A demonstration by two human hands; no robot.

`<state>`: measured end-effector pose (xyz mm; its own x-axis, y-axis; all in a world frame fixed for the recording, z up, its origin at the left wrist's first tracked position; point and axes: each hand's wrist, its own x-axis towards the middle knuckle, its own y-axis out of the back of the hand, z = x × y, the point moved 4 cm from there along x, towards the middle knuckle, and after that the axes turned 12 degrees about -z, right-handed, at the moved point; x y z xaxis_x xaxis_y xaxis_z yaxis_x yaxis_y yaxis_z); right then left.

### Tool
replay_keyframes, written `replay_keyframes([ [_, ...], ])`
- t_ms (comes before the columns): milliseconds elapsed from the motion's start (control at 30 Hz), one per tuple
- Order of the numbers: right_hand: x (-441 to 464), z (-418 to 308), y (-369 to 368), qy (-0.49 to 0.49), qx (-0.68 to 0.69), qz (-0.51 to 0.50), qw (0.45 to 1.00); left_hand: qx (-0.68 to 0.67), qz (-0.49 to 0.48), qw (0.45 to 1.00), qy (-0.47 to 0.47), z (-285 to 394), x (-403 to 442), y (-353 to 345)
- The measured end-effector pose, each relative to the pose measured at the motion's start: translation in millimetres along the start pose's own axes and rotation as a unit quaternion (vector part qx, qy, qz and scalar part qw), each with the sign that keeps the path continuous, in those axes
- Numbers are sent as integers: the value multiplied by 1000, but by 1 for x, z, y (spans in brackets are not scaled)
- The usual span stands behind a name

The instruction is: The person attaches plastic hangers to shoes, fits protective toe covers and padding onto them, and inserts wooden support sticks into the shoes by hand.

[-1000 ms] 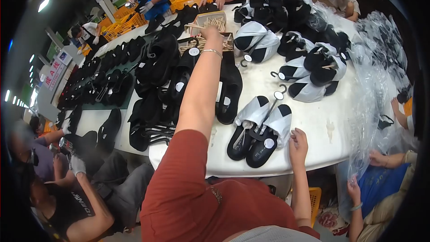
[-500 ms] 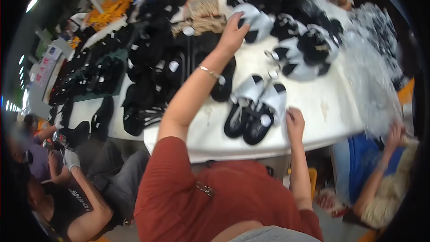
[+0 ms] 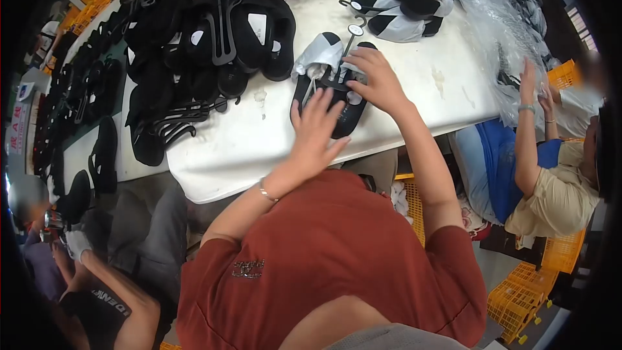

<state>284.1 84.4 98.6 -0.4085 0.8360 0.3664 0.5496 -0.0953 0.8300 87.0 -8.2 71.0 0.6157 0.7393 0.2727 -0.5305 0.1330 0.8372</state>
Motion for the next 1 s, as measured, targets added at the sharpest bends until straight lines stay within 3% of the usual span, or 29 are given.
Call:
replay_keyframes([
  [67, 12, -5, -12, 38, -45, -59, 997, -49, -4, 999, -11, 14, 3, -2],
  [133, 18, -9, -15, 13, 4, -50, 999, -99, -6, 995, -23, 15, 2, 2],
  [200, 13, -20, -6, 12, 33, 0, 999, -149, 53, 986, -59, 0, -5, 17],
  [267, 3, -25, -8, -84, -26, -112, 990, -149, 65, 985, -51, -17, -12, 12],
  [333, -3, -37, -15, -74, -64, -109, 989, -159, 128, 978, 38, -26, -20, 7],
  [467, 0, -49, -18, -91, -128, -124, 980, -41, 117, 991, 46, -18, -6, -26],
  [600, 5, -37, -29, -153, -101, -110, 977, -87, 186, 978, 42, -27, 6, -40],
  [833, -33, -102, -4, -82, -24, -6, 996, -83, 219, 971, 43, -28, 7, -42],
  [867, -41, -128, 4, 22, 16, 9, 1000, -84, 219, 971, 44, -29, 8, -39],
  [933, -63, -164, 5, 173, -34, 20, 984, -141, 181, 973, 30, -34, 9, -39],
  [1000, -82, -168, 11, 260, -82, -21, 962, -199, 167, 965, 26, -38, 7, -44],
])
